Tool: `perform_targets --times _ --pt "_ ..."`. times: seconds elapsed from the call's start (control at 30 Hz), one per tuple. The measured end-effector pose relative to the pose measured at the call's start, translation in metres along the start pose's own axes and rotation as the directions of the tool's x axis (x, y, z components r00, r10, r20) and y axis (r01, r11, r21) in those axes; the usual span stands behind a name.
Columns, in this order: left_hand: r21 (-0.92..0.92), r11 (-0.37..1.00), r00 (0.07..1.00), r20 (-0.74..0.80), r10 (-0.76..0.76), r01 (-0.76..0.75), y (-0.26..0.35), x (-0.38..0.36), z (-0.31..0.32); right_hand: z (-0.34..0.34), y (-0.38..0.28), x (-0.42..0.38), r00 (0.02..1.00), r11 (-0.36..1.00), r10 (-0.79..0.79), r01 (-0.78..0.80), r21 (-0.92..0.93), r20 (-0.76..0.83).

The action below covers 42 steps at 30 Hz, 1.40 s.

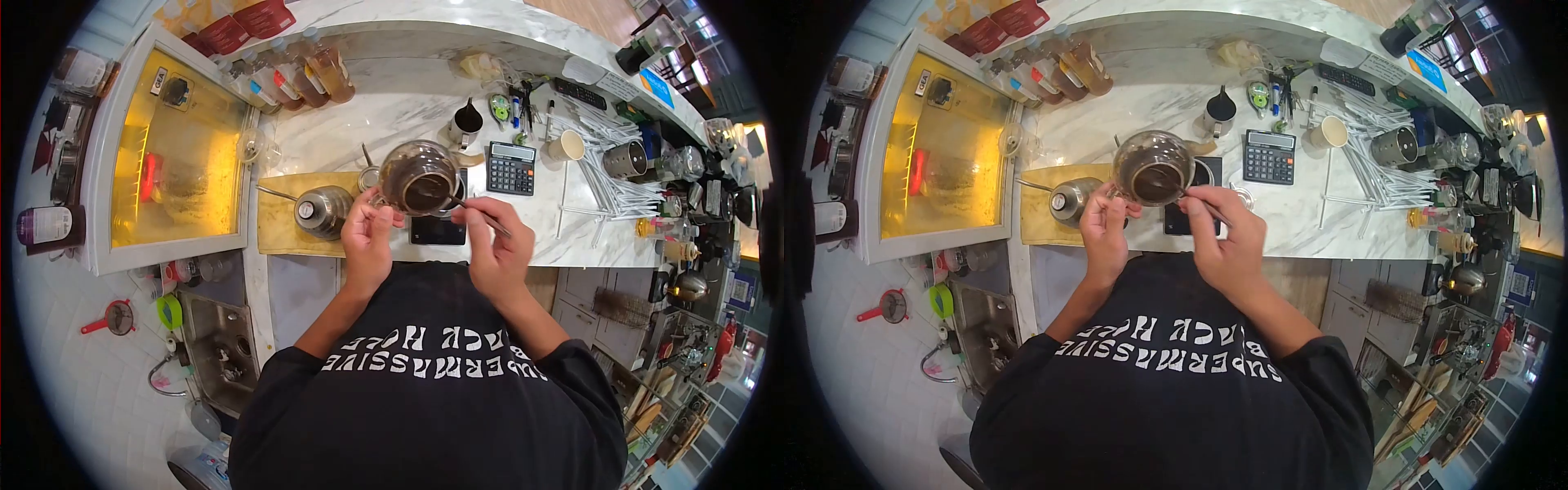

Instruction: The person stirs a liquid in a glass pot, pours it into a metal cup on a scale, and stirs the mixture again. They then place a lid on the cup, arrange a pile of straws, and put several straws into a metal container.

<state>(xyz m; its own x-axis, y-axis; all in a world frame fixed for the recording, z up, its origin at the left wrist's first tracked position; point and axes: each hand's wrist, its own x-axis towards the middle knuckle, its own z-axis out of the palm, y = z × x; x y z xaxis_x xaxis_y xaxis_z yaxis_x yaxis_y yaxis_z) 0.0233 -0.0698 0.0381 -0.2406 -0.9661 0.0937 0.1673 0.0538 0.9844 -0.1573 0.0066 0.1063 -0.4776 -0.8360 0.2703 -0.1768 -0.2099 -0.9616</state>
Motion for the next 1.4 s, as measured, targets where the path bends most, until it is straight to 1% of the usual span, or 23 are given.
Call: perform_targets --times 0.07,0.1,0.2,0.27,0.3,0.33,0.37,0.43,0.5,0.53,0.57,0.67,0.73,0.8,0.83,0.87,0.93,1.0,1.13,1.17,1.27,1.3,1.4 --pt "-0.012 1.000 1.000 -0.004 -0.028 0.028 0.006 -0.003 0.008 0.008 0.003 0.008 0.996 0.989 -0.002 0.015 -0.144 0.086" --pt "-0.024 0.998 0.998 -0.011 -0.058 0.058 0.008 -0.003 0.010 0.011 0.010 0.010 0.996 0.983 -0.014 0.030 -0.181 0.085" --pt "0.039 0.999 1.000 0.002 0.005 -0.005 -0.001 -0.001 0.001 0.013 0.013 0.014 0.989 0.978 0.046 -0.016 -0.210 0.142" --pt "0.015 1.000 1.000 -0.007 0.007 -0.007 -0.010 0.002 -0.004 0.012 0.013 0.017 0.985 0.977 0.039 -0.002 -0.215 0.168" --pt "0.003 0.999 0.999 -0.037 -0.039 0.039 -0.013 0.005 -0.005 0.010 0.013 0.018 0.981 0.973 0.036 0.009 -0.231 0.189" --pt "-0.011 0.996 0.994 -0.065 -0.087 0.087 -0.016 0.009 -0.005 0.007 0.014 0.020 0.982 0.973 0.030 0.013 -0.230 0.185" --pt "-0.011 0.997 0.995 -0.061 -0.082 0.082 -0.020 0.013 -0.004 0.004 0.017 0.021 0.986 0.979 0.011 0.023 -0.205 0.165" --pt "-0.190 0.970 0.971 -0.156 -0.180 0.150 -0.019 0.027 0.003 -0.006 0.030 0.022 0.989 0.986 -0.014 0.038 -0.164 0.145" --pt "-0.190 0.966 0.962 -0.176 -0.207 0.173 -0.023 0.047 0.007 -0.021 0.039 0.028 0.996 0.985 0.008 0.008 -0.174 0.091" --pt "-0.191 0.961 0.950 -0.201 -0.237 0.199 -0.026 0.059 0.009 -0.029 0.044 0.032 0.998 0.983 0.021 -0.009 -0.181 0.066" --pt "-0.252 0.944 0.948 -0.181 -0.264 0.215 -0.032 0.073 0.011 -0.035 0.045 0.037 0.998 0.982 0.053 -0.047 -0.185 0.029" --pt "-0.333 0.920 0.941 -0.189 -0.279 0.206 -0.053 0.114 0.023 -0.057 0.072 0.051 0.986 0.981 0.165 -0.164 -0.105 -0.004" --pt "-0.371 0.904 0.936 -0.190 -0.297 0.212 -0.070 0.138 0.034 -0.068 0.090 0.061 0.983 0.979 0.180 -0.182 -0.093 -0.024" --pt "-0.433 0.854 0.895 -0.195 -0.400 0.287 -0.082 0.160 0.045 -0.078 0.109 0.073 0.979 0.977 0.197 -0.200 -0.080 -0.042" --pt "-0.477 0.818 0.870 -0.193 -0.453 0.320 -0.091 0.169 0.049 -0.083 0.119 0.081 0.968 0.970 0.239 -0.241 -0.030 -0.070" --pt "-0.478 0.817 0.869 -0.194 -0.455 0.321 -0.099 0.176 0.050 -0.087 0.129 0.088 0.954 0.959 0.283 -0.282 0.022 -0.095" --pt "-0.445 0.777 0.818 -0.150 -0.556 0.446 -0.119 0.187 0.049 -0.096 0.147 0.101 0.940 0.944 0.329 -0.327 0.043 -0.092" --pt "-0.408 0.775 0.786 -0.190 -0.588 0.482 -0.133 0.194 0.050 -0.101 0.165 0.115 0.907 0.914 0.406 -0.402 0.062 -0.107" --pt "-0.324 0.744 0.699 -0.266 -0.664 0.584 -0.151 0.198 0.053 -0.097 0.199 0.144 0.888 0.888 0.453 -0.457 -0.051 -0.077" --pt "-0.324 0.741 0.692 -0.274 -0.668 0.588 -0.154 0.197 0.053 -0.096 0.218 0.152 0.904 0.891 0.422 -0.426 -0.155 -0.062" --pt "-0.246 0.747 0.694 -0.277 -0.664 0.617 -0.171 0.192 0.051 -0.078 0.242 0.178 0.853 0.847 0.520 -0.522 -0.102 -0.050" --pt "-0.248 0.738 0.685 -0.274 -0.675 0.628 -0.175 0.191 0.051 -0.069 0.247 0.183 0.874 0.872 0.482 -0.485 -0.064 -0.057" --pt "-0.243 0.734 0.685 -0.264 -0.679 0.635 -0.184 0.188 0.047 -0.052 0.257 0.197 0.901 0.897 0.435 -0.434 -0.090 -0.012"
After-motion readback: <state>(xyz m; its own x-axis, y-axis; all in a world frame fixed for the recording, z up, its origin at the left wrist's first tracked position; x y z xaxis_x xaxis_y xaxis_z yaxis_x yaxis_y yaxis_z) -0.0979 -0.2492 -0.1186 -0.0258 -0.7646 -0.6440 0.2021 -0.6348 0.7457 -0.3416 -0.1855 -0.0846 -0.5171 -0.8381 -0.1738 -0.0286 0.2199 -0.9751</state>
